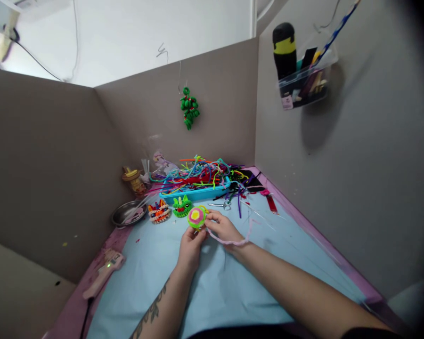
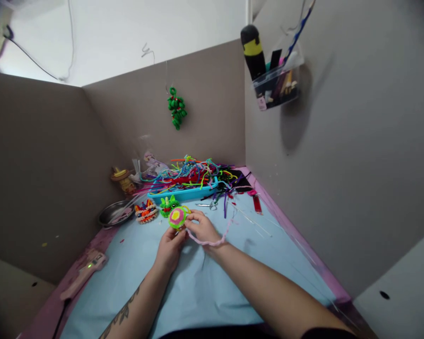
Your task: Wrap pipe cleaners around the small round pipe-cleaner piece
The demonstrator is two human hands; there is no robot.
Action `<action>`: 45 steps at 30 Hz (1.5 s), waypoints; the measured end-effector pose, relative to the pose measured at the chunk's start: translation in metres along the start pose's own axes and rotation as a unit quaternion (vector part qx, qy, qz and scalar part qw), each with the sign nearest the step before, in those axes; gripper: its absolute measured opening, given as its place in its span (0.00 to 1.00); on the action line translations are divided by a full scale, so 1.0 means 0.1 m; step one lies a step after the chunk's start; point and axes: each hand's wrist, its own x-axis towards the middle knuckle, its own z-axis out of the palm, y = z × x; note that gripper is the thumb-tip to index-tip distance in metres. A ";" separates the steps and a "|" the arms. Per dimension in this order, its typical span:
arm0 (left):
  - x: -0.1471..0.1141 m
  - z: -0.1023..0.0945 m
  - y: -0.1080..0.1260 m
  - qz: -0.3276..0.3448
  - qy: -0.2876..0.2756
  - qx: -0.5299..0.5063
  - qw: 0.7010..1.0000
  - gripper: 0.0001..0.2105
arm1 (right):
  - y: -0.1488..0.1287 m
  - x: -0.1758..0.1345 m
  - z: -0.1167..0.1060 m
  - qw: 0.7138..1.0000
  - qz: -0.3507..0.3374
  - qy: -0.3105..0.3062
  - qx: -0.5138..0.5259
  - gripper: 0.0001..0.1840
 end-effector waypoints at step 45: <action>0.01 -0.06 0.12 -0.021 0.034 0.021 0.999 0.28 | -0.10 -0.06 -0.15 0.941 -0.175 -0.003 -0.288 0.06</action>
